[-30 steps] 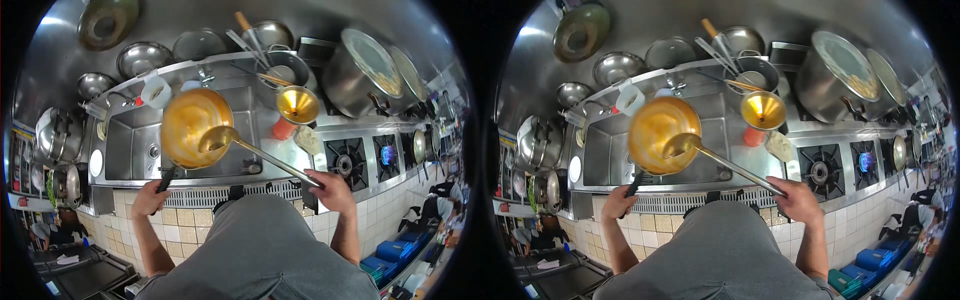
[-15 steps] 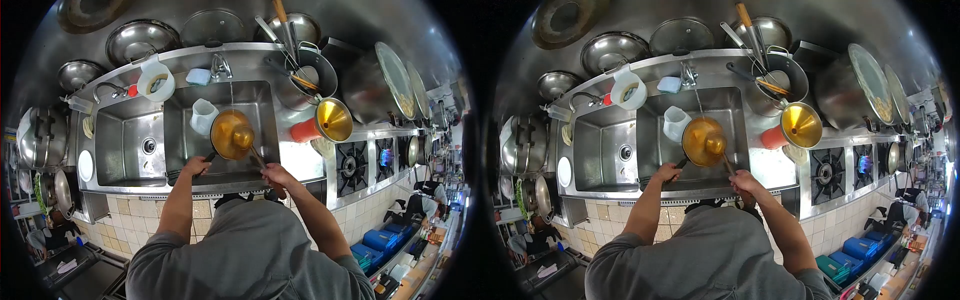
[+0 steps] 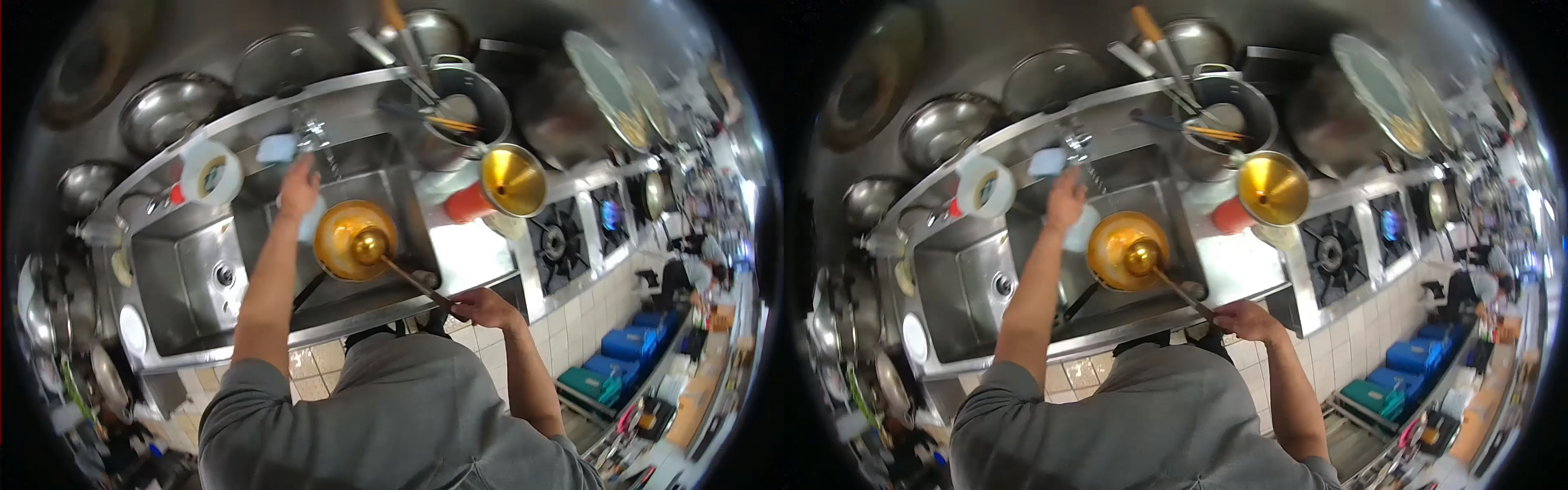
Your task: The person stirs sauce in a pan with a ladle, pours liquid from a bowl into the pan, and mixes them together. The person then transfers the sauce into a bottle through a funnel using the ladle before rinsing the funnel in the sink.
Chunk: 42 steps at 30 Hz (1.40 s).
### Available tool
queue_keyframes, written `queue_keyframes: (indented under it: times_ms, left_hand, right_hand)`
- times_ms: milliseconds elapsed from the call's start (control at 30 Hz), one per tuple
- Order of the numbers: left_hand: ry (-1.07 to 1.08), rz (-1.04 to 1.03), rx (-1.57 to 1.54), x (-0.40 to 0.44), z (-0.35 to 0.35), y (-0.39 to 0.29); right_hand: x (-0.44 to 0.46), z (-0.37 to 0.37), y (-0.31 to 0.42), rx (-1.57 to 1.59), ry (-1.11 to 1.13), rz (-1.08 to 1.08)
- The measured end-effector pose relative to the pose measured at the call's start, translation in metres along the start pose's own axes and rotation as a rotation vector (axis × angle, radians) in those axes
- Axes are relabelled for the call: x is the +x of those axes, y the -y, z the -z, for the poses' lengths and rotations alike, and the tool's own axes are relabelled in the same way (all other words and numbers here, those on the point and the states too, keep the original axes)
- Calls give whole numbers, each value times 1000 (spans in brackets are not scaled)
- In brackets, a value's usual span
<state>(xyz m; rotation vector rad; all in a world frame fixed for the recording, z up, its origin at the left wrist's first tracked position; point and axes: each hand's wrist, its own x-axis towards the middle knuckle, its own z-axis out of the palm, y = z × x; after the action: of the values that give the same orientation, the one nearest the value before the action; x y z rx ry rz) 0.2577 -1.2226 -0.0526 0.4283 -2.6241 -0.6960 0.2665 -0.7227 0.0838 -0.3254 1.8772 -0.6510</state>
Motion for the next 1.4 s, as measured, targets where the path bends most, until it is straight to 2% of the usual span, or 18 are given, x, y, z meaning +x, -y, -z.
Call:
queue_keyframes:
  times_ms: [67, 100, 200, 267, 333, 367, 400, 433, 467, 533, 600, 733, 800, 933, 1033, 1167, 1267, 1400]
  left_hand:
    - [30, 60, 51, 63, 24, -32]
    - [89, 75, 109, 86, 17, -29]
    - [145, 153, 262, 105, -37, 0]
    - [29, 263, 269, 90, -80, 16]
    - [469, 372, 356, 61, -33, -65]
    - [662, 281, 330, 33, -93, -10]
    - [782, 264, 244, 1, -96, -4]
    - [523, 311, 97, -37, -107, -4]
    - [597, 385, 30, -44, -104, -21]
    - [526, 865, -658, -64, -90, -57]
    - [454, 950, -1178, -64, -95, -24]
    - [354, 916, -1444, -8, -57, -3]
    - [98, 855, -1432, 7, -10, -51]
    - [94, 674, -1430, 10, 66, -92]
    - [56, 630, -1343, 10, 102, -119]
    - [12, 650, -1255, 19, 118, -133]
    - [87, 675, -1208, 29, 101, -131]
    - [210, 588, -1273, 28, 91, -115]
  right_hand:
    - [-8, 8, -19, -220, -131, 219]
    - [-6, 6, -36, -208, -280, 304]
    - [-31, 16, -11, 101, -486, 141]
    - [-35, 20, -13, 214, -535, 168]
    - [-44, 20, -8, 684, -664, 267]
    - [-45, 25, -17, 718, -630, 311]
    - [-44, 25, -18, 734, -653, 325]
    - [-42, 28, -15, 909, -636, 336]
    - [-44, 34, -13, 1088, -643, 355]
    - [-42, 53, -1, 1126, -646, 399]
    - [-28, 71, 6, 1264, -670, 572]
    - [-14, 119, 24, 1353, -659, 546]
    - [-13, 126, 36, 1316, -671, 515]
    - [15, 144, 22, 1195, -662, 499]
    - [7, 141, 33, 1168, -782, 576]
    - [-30, 134, 61, 1154, -901, 716]
    - [-52, 119, 67, 1147, -940, 852]
    - [-65, 78, 86, 1154, -837, 924]
